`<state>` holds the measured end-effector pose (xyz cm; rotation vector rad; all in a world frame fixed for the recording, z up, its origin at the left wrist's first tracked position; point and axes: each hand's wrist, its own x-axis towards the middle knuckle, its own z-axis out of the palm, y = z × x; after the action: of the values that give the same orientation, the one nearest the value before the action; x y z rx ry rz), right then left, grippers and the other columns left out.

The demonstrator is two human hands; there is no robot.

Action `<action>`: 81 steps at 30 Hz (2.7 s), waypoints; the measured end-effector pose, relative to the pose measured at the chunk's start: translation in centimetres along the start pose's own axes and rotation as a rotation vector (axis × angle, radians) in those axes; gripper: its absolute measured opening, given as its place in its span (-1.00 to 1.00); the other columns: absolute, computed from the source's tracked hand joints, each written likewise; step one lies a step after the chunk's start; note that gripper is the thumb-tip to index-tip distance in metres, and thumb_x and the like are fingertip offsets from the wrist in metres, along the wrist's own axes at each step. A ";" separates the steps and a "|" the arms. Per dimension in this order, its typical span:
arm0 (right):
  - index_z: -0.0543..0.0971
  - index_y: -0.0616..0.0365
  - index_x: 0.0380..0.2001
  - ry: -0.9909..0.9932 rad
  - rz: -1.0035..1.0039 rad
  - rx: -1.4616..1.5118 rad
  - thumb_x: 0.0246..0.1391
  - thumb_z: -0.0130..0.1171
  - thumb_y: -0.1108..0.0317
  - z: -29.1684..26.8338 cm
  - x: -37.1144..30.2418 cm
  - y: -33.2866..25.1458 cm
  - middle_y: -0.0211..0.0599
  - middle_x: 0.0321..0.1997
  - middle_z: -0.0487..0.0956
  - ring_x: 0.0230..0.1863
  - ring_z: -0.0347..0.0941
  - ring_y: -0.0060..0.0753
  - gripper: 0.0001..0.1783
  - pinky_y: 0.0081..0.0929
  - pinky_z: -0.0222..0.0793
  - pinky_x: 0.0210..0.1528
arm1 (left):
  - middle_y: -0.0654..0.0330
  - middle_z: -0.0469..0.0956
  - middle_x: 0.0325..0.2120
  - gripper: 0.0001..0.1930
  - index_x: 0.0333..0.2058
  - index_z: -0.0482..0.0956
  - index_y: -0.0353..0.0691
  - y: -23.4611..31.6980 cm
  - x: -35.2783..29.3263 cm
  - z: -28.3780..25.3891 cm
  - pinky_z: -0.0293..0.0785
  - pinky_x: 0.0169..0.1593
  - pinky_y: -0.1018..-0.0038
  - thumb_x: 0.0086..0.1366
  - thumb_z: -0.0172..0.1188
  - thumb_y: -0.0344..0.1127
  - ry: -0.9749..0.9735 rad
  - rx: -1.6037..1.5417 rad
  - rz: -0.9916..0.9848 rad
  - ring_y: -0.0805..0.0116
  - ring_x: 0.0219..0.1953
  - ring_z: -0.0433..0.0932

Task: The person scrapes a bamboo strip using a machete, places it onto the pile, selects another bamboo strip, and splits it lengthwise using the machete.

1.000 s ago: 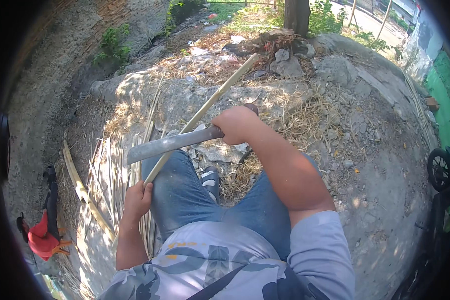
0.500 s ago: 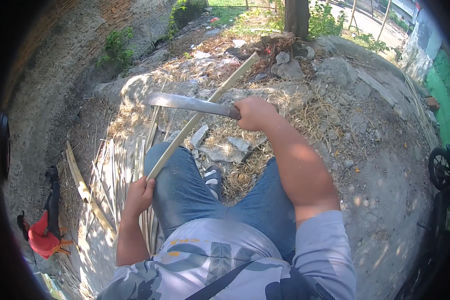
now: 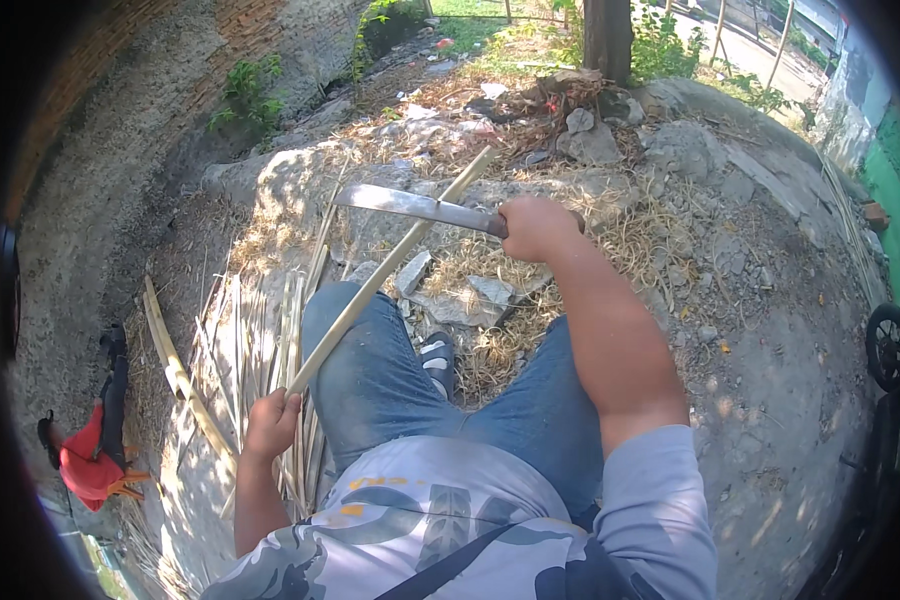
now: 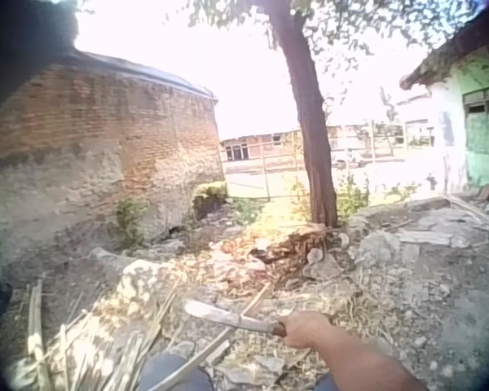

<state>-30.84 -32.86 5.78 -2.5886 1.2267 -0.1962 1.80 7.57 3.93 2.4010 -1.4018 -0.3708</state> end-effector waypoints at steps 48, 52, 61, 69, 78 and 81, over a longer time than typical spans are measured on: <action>0.65 -0.04 -0.20 -0.145 -0.123 0.034 -0.08 0.27 0.30 1.8 1.2 -0.9 -0.18 -0.22 0.70 -0.11 0.65 -0.03 -0.71 -0.06 0.56 -0.04 | -0.02 0.43 -0.69 -0.59 -0.44 0.51 -0.34 1.6 2.7 2.0 0.30 -0.48 0.24 0.49 0.15 -0.10 -0.068 -0.176 0.011 0.19 -0.64 0.35; 0.64 -0.06 -0.24 -0.170 -0.372 -0.075 -0.13 0.31 0.33 2.6 1.0 -4.9 -0.28 -0.31 0.68 -0.17 0.65 -0.04 -0.71 -0.09 0.54 -0.07 | -0.01 0.41 -0.71 -0.59 -0.44 0.50 -0.35 1.4 3.4 2.2 0.29 -0.50 0.25 0.49 0.15 -0.11 -0.053 -0.186 0.034 0.20 -0.66 0.33; 0.67 0.02 -0.16 -0.020 0.230 0.200 -0.03 0.25 0.30 3.3 2.5 6.2 -0.13 -0.15 0.71 -0.08 0.65 -0.01 -0.70 -0.09 0.55 -0.04 | -0.12 0.46 -0.68 -0.57 -0.49 0.50 -0.33 0.9 1.7 -2.0 0.32 -0.48 0.09 0.42 0.21 -0.06 -0.087 0.064 -0.066 -0.23 -0.58 0.45; 0.65 -0.01 -0.19 -0.138 -0.008 0.045 -0.09 0.24 0.32 2.6 1.8 0.0 -0.15 -0.21 0.70 -0.09 0.65 -0.02 -0.69 -0.06 0.57 -0.04 | -0.14 0.49 -0.65 -0.60 -0.45 0.51 -0.33 1.0 2.3 0.5 0.36 -0.45 0.06 0.41 0.22 -0.07 -0.057 0.080 -0.040 -0.26 -0.54 0.48; 0.63 0.00 -0.25 0.108 0.116 0.151 -0.09 0.32 0.30 1.9 2.2 5.9 -0.13 -0.32 0.69 -0.23 0.66 -0.09 -0.74 -0.13 0.54 -0.16 | -0.08 0.42 -0.72 -0.56 -0.52 0.51 -0.33 -3.5 0.8 -1.6 0.31 -0.51 0.17 0.40 0.24 -0.07 0.008 0.037 -0.006 -0.10 -0.66 0.38; 0.61 0.09 -0.27 0.180 0.428 0.446 -0.03 0.29 0.32 3.0 2.3 10.3 -0.13 -0.36 0.67 -0.32 0.66 -0.17 -0.79 -0.24 0.55 -0.24 | -0.02 0.38 -0.75 -0.56 -0.52 0.49 -0.34 -4.1 -0.7 -2.3 0.28 -0.53 0.23 0.41 0.24 -0.08 0.064 0.066 0.094 0.02 -0.69 0.35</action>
<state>-36.28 -40.31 -0.14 -1.9184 1.5572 -0.5509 5.56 10.34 4.35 2.3666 -1.5136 -0.2254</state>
